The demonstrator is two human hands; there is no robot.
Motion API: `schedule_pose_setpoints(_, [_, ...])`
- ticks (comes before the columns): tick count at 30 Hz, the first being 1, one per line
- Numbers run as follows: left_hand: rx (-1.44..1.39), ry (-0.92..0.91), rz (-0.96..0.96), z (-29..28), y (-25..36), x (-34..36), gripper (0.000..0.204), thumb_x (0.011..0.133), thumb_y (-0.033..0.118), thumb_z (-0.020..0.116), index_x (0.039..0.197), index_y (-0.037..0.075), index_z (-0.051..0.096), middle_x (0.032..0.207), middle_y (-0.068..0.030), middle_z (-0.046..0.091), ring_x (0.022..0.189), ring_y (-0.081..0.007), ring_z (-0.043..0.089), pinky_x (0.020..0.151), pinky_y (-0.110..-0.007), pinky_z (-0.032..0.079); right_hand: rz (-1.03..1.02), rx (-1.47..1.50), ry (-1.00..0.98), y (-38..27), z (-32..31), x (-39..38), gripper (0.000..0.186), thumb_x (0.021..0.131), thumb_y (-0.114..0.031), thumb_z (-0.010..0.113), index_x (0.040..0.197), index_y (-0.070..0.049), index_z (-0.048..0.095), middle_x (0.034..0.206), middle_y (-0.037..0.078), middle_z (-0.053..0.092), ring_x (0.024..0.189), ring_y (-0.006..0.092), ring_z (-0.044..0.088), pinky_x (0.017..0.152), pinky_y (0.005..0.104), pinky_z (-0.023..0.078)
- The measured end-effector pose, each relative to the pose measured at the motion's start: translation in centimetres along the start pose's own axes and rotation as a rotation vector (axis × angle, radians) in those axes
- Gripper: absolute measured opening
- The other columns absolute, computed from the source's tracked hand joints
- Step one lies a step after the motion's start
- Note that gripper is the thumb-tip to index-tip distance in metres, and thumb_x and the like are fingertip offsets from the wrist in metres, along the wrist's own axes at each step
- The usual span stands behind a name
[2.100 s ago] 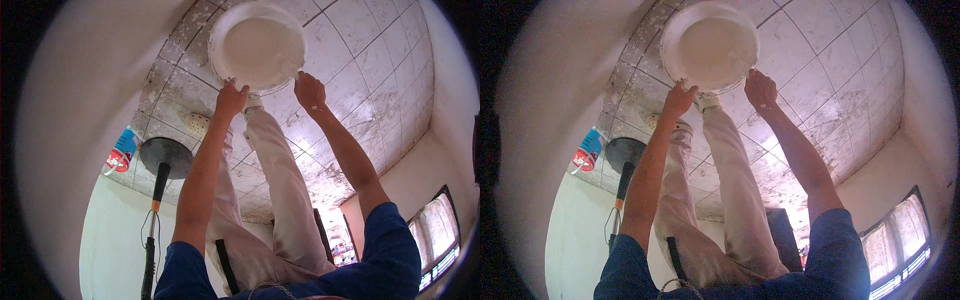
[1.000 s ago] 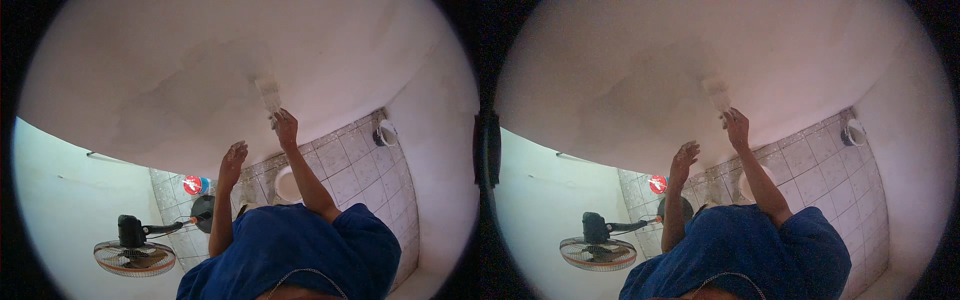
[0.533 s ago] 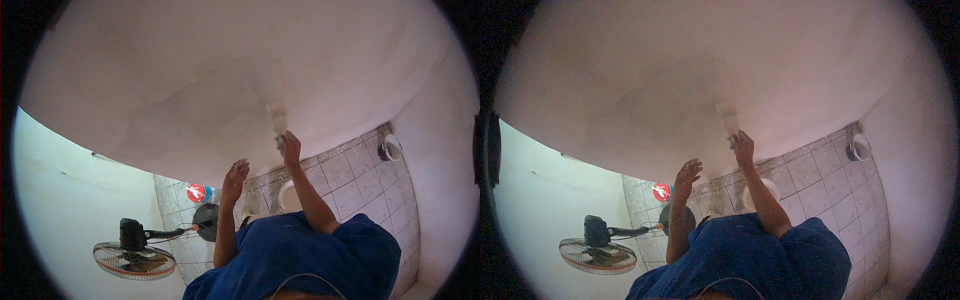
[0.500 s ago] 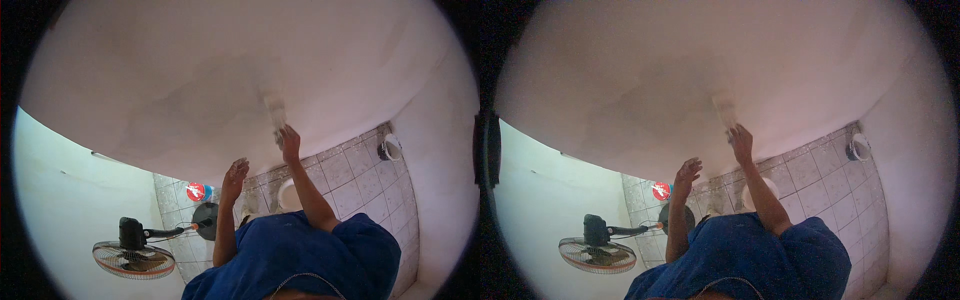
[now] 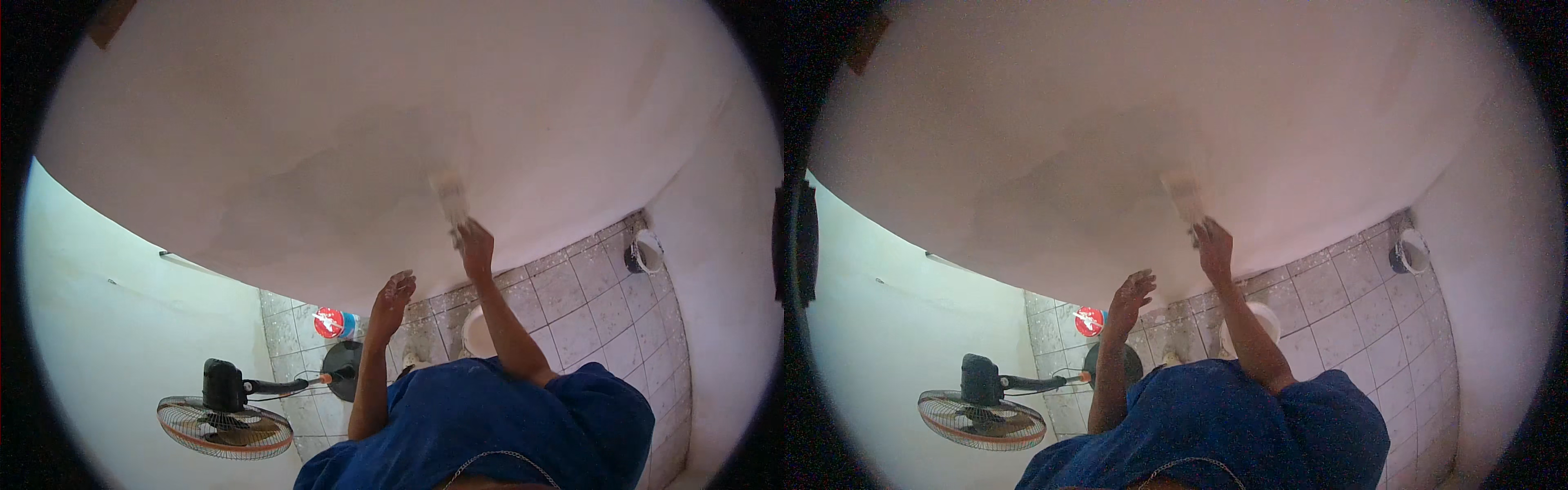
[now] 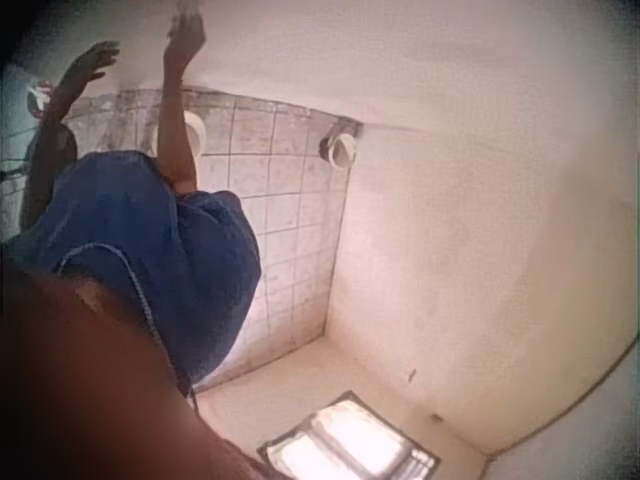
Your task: The person applies plaster to a wall using a spatula, scooping the plaster from a bucket.
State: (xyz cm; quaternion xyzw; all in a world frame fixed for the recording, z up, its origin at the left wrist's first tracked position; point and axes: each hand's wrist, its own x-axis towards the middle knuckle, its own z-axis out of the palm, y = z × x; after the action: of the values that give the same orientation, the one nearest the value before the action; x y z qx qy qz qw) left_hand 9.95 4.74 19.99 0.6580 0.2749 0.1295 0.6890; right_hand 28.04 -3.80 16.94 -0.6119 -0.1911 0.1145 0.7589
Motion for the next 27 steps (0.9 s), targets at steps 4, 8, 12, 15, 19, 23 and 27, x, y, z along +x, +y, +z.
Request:
schedule_pose_setpoints(4, [0.039, -0.084, 0.043, 0.5, 0.4, 0.2, 0.037, 0.082, 0.023, 0.046, 0.114, 0.004, 0.042, 0.108, -0.0109, 0.050, 0.100, -0.0192, 0.048, 0.082, -0.031, 0.038, -0.154, 0.114, 0.017, -5.0, 3.5, 3.3, 0.028, 0.081, -0.024, 0.050, 0.089, 0.002, 0.056, 0.063, 0.002, 0.053, 0.051, 0.0076, 0.044, 0.048, 0.0219, 0.037])
schedule_pose_setpoints(8, [0.136, -0.111, 0.061, 0.4, 0.5, 0.1, 0.038, 0.083, 0.028, 0.046, 0.115, 0.008, 0.042, 0.109, -0.0074, 0.049, 0.099, -0.0180, 0.048, 0.080, -0.031, 0.039, -0.010, 0.038, 0.003, 0.4, 3.6, 2.5, 0.024, 0.080, -0.020, 0.051, 0.091, 0.001, 0.056, 0.064, 0.001, 0.053, 0.051, 0.0070, 0.044, 0.047, 0.0219, 0.037])
schedule_pose_setpoints(12, [0.006, -0.034, 0.055, -0.8, -0.1, -0.2, 0.035, 0.082, 0.019, 0.047, 0.111, -0.001, 0.044, 0.107, -0.0144, 0.051, 0.100, -0.0205, 0.048, 0.085, -0.029, 0.037, 0.126, 0.013, -0.028, 2.5, 1.9, -2.2, 0.021, 0.080, -0.015, 0.051, 0.092, 0.001, 0.057, 0.064, 0.001, 0.054, 0.051, 0.0056, 0.044, 0.046, 0.0211, 0.037])
schedule_pose_setpoints(15, [-0.016, -0.016, 0.048, -2.0, -0.8, -0.3, 0.035, 0.082, 0.019, 0.047, 0.112, 0.000, 0.044, 0.107, -0.0149, 0.051, 0.100, -0.0201, 0.048, 0.085, -0.029, 0.037, 0.028, 0.077, -0.012, 0.5, 2.7, -1.6, 0.019, 0.080, -0.016, 0.050, 0.082, 0.002, 0.056, 0.065, 0.003, 0.055, 0.051, 0.0072, 0.046, 0.044, 0.0204, 0.037])
schedule_pose_setpoints(19, [-0.056, -0.047, 0.015, -1.8, -0.3, -0.2, 0.035, 0.083, 0.018, 0.046, 0.112, -0.001, 0.043, 0.106, -0.0151, 0.051, 0.100, -0.0199, 0.049, 0.084, -0.028, 0.038, -0.089, 0.060, 0.011, -5.3, 5.4, 2.5, 0.018, 0.080, -0.016, 0.050, 0.084, 0.001, 0.056, 0.066, 0.003, 0.055, 0.051, 0.0077, 0.046, 0.045, 0.0202, 0.037])
schedule_pose_setpoints(23, [0.036, -0.068, 0.066, -1.9, -0.3, -0.4, 0.035, 0.083, 0.017, 0.045, 0.112, -0.002, 0.043, 0.106, -0.0147, 0.051, 0.100, -0.0196, 0.049, 0.084, -0.028, 0.038, -0.080, 0.110, -0.007, -1.9, 5.6, 2.8, 0.021, 0.080, -0.017, 0.051, 0.089, 0.001, 0.056, 0.061, 0.001, 0.053, 0.051, 0.0061, 0.043, 0.046, 0.0210, 0.036])
schedule_pose_setpoints(27, [0.057, -0.051, 0.045, -2.3, -0.4, -0.6, 0.035, 0.082, 0.017, 0.044, 0.112, -0.002, 0.042, 0.107, -0.0142, 0.051, 0.099, -0.0195, 0.049, 0.083, -0.028, 0.038, 0.128, -0.014, 0.000, -0.1, 3.9, -1.4, 0.020, 0.080, -0.016, 0.052, 0.089, 0.001, 0.057, 0.061, 0.000, 0.053, 0.050, 0.0059, 0.044, 0.046, 0.0210, 0.036])
